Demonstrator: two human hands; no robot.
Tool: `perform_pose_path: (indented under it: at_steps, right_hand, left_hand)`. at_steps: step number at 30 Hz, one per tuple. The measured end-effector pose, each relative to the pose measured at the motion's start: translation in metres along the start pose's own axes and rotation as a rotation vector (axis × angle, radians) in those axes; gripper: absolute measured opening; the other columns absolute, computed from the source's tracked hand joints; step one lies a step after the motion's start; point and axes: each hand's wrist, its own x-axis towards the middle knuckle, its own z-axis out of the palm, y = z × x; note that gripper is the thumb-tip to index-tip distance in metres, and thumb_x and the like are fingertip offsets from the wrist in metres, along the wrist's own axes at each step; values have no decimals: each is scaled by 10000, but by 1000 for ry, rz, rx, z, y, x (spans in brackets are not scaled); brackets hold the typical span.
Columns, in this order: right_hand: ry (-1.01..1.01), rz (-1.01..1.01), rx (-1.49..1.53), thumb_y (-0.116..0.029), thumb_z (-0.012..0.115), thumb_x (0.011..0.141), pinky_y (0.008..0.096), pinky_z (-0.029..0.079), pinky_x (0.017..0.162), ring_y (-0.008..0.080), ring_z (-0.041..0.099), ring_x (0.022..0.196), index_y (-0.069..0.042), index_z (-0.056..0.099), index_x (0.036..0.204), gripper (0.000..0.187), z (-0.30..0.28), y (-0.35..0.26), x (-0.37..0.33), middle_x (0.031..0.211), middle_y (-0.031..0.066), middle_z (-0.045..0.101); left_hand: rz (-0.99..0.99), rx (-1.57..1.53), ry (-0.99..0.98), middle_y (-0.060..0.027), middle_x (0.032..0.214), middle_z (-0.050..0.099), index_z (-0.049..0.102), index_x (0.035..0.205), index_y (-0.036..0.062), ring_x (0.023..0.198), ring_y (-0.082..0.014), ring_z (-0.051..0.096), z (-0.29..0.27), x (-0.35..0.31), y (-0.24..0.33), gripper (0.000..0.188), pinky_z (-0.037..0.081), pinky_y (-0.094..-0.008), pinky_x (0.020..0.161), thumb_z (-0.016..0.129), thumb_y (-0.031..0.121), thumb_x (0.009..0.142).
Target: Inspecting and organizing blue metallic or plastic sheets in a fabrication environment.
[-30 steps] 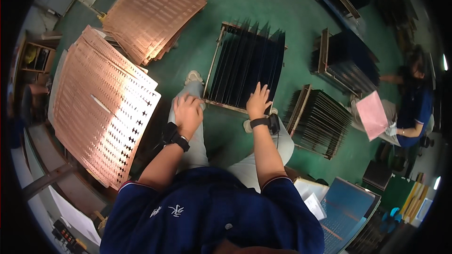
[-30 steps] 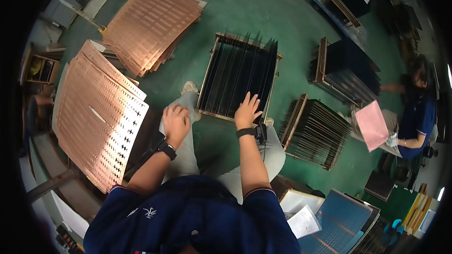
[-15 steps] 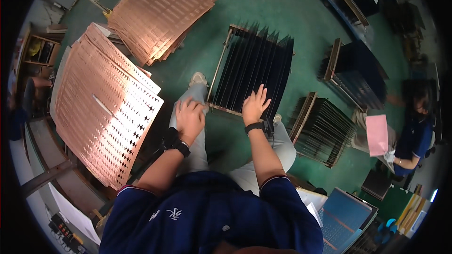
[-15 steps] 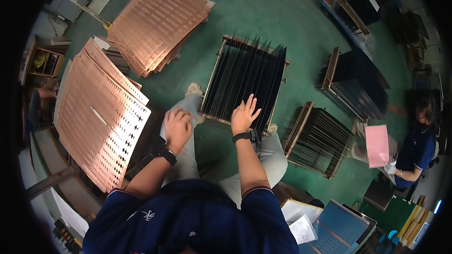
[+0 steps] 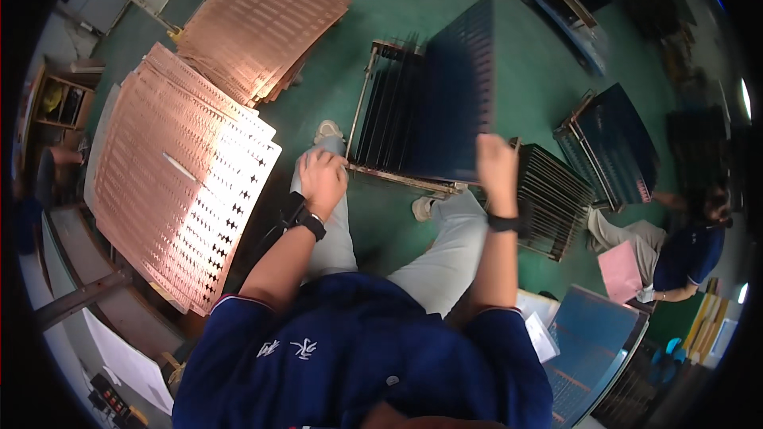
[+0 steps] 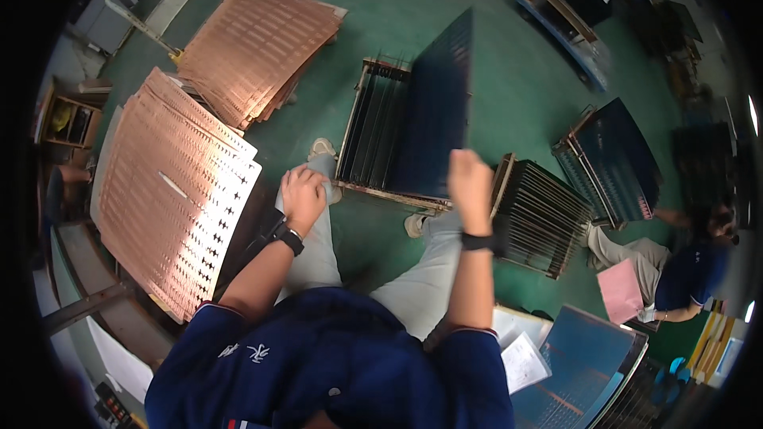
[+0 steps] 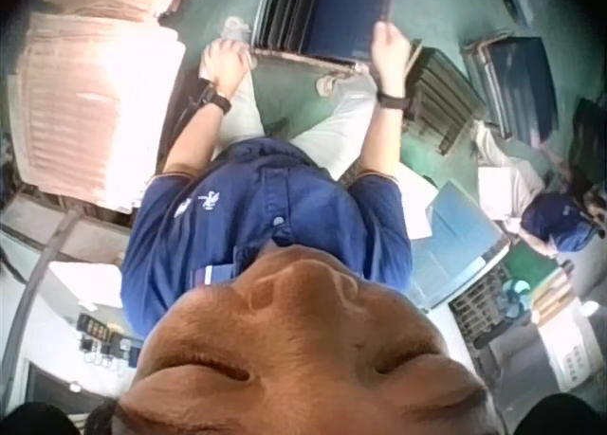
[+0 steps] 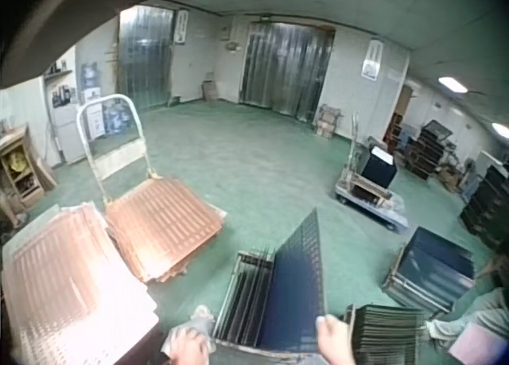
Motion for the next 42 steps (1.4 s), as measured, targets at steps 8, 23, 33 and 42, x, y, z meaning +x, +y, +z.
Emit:
perform_pose_path:
  at_steps: [8,23,33,42]
  right_hand:
    - [206,315,1036,-215,535,921,250,482,690,121,609,768,46,597,1031,289,-188,49,-123,921,85,652]
    - [363,275,1553,-417,314,983,372,373,1008,254,460,1216,76,325,1354,617,-145,24,-199,1360,193,424]
    - [339,288,1608,-453,296,978,339,428,962,239,504,1178,76,345,1344,646,-144,23,-205,1319,189,474]
    - [398,310,1451,-296,386,978,334,407,983,225,518,1150,79,372,1329,514,-132,42,-216,1290,167,502]
  left_hand:
    - [-318,-789,-284,-86,1071,622,612,1074,126,1144,-218,498,-28,23,30,221,347,-406,995,513,188,885]
    - [-284,-1693,-484,-99,1166,572,440,1277,19,988,-154,593,-97,41,65,437,506,-278,806,423,338,978]
    - [-340,-1682,-557,-94,1080,605,468,1232,14,876,-140,626,-129,38,84,393,531,-253,710,416,312,982]
    - [-246,-1566,-458,-62,1166,570,462,1280,10,1021,-129,542,-160,36,108,434,441,-259,866,419,325,984]
